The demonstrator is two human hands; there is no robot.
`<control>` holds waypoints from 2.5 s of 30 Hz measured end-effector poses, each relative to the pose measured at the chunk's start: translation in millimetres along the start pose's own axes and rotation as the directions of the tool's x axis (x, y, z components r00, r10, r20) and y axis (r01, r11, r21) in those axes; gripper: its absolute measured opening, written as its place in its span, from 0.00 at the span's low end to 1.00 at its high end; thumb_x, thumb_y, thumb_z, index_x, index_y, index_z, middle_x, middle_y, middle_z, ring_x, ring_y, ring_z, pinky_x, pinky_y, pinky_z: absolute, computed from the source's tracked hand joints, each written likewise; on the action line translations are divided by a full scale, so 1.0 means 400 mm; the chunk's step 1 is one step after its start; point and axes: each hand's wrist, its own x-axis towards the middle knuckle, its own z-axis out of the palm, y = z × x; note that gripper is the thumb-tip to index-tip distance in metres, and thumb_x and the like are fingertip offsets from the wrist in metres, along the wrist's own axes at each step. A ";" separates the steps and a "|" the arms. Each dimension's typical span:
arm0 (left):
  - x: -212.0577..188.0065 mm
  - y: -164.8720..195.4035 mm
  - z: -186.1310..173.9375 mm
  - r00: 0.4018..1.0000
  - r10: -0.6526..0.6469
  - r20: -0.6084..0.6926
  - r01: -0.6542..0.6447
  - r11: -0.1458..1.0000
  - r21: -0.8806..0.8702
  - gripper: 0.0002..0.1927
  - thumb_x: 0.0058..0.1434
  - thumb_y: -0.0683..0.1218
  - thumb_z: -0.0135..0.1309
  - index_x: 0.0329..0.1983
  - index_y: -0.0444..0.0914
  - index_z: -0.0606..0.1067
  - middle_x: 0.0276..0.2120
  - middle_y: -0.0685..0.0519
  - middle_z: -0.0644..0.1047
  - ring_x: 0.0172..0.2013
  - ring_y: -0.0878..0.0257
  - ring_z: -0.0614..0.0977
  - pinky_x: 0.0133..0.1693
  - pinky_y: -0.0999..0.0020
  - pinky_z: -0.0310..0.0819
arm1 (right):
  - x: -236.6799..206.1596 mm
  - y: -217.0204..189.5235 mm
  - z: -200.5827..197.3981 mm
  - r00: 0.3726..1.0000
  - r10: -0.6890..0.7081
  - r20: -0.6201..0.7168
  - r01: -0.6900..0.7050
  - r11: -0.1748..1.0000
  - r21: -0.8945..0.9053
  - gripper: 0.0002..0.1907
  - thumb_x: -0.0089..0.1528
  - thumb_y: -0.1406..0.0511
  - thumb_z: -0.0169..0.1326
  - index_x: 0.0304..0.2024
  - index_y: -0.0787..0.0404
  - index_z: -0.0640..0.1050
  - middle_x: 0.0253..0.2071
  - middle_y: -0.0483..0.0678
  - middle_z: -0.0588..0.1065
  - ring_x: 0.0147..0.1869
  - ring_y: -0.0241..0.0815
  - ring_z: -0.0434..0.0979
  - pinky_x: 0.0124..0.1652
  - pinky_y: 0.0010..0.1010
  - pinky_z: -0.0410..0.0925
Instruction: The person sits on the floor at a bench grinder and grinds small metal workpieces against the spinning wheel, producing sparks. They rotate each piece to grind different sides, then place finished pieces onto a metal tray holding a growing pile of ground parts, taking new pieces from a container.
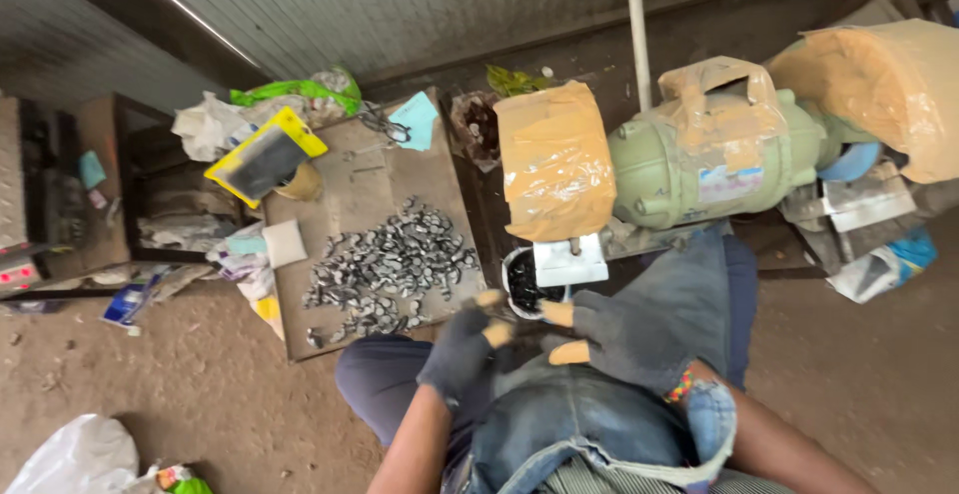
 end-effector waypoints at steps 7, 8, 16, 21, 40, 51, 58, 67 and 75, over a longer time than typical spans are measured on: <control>0.016 0.149 0.138 0.939 0.340 -0.049 -0.270 0.819 0.507 0.21 0.66 0.47 0.55 0.61 0.37 0.73 0.45 0.47 0.81 0.47 0.56 0.84 0.51 0.62 0.75 | 0.011 0.056 -0.009 0.983 0.010 -0.186 -0.001 0.999 0.046 0.18 0.57 0.58 0.63 0.46 0.60 0.80 0.36 0.52 0.78 0.40 0.53 0.80 0.39 0.40 0.70; 0.042 0.161 0.140 0.919 0.392 -0.033 -0.284 0.719 0.634 0.20 0.63 0.48 0.58 0.57 0.38 0.75 0.45 0.45 0.81 0.47 0.52 0.82 0.50 0.59 0.74 | 0.025 0.075 -0.006 0.970 0.070 -0.232 -0.079 0.996 -0.028 0.16 0.58 0.59 0.63 0.46 0.60 0.81 0.35 0.54 0.77 0.41 0.55 0.78 0.39 0.43 0.69; 0.218 0.144 0.114 0.711 0.610 0.348 -0.627 0.328 0.707 0.12 0.57 0.50 0.62 0.41 0.39 0.81 0.40 0.44 0.82 0.43 0.45 0.82 0.46 0.52 0.76 | 0.069 0.148 0.025 0.907 0.119 -0.403 -0.173 0.980 -0.101 0.16 0.54 0.59 0.66 0.39 0.60 0.81 0.34 0.54 0.77 0.41 0.56 0.79 0.39 0.44 0.69; 0.243 0.103 0.080 0.720 0.566 0.401 -0.631 0.294 0.717 0.11 0.57 0.43 0.58 0.43 0.38 0.81 0.40 0.44 0.82 0.42 0.44 0.83 0.46 0.51 0.77 | 0.081 0.175 0.005 0.950 0.101 -0.295 -0.130 0.988 -0.079 0.16 0.54 0.61 0.66 0.44 0.56 0.83 0.35 0.52 0.78 0.40 0.56 0.79 0.37 0.44 0.69; 0.069 -0.070 -0.015 0.903 0.306 -0.301 0.080 0.569 0.818 0.23 0.58 0.52 0.59 0.52 0.37 0.71 0.43 0.40 0.77 0.43 0.42 0.81 0.46 0.49 0.76 | -0.043 0.154 0.154 0.987 0.159 -0.005 -0.158 0.978 -0.134 0.19 0.54 0.51 0.64 0.39 0.57 0.82 0.34 0.50 0.78 0.37 0.55 0.79 0.37 0.43 0.70; 0.091 -0.046 -0.018 0.864 0.478 -0.155 -0.460 0.877 0.141 0.23 0.62 0.44 0.58 0.59 0.34 0.69 0.50 0.39 0.76 0.53 0.43 0.77 0.57 0.56 0.72 | -0.023 0.070 0.064 0.920 0.374 0.112 -0.382 0.801 0.461 0.20 0.59 0.56 0.62 0.49 0.59 0.81 0.33 0.46 0.81 0.31 0.39 0.81 0.32 0.34 0.72; 0.012 0.053 0.161 0.610 0.780 0.138 -0.761 0.529 0.376 0.13 0.70 0.41 0.49 0.56 0.35 0.74 0.51 0.42 0.78 0.54 0.47 0.81 0.58 0.57 0.74 | -0.019 0.050 0.007 0.871 0.471 0.141 -0.427 0.582 0.693 0.18 0.59 0.62 0.57 0.49 0.65 0.79 0.32 0.45 0.80 0.27 0.36 0.75 0.27 0.29 0.67; 0.181 0.093 0.119 0.647 0.719 0.253 -0.583 0.253 0.772 0.13 0.57 0.45 0.61 0.44 0.38 0.76 0.44 0.42 0.77 0.49 0.40 0.76 0.50 0.46 0.69 | 0.056 0.091 0.002 0.889 0.195 -0.415 -0.215 0.977 -0.002 0.13 0.57 0.59 0.63 0.39 0.59 0.83 0.35 0.55 0.78 0.40 0.55 0.79 0.38 0.43 0.69; 0.180 0.025 0.090 0.595 0.669 0.446 -0.609 0.013 0.793 0.18 0.44 0.42 0.57 0.41 0.38 0.73 0.43 0.44 0.74 0.50 0.43 0.75 0.53 0.44 0.68 | 0.003 0.080 0.034 0.902 0.215 -0.375 -0.171 0.974 0.148 0.21 0.59 0.60 0.61 0.50 0.66 0.80 0.37 0.53 0.79 0.39 0.48 0.80 0.38 0.37 0.71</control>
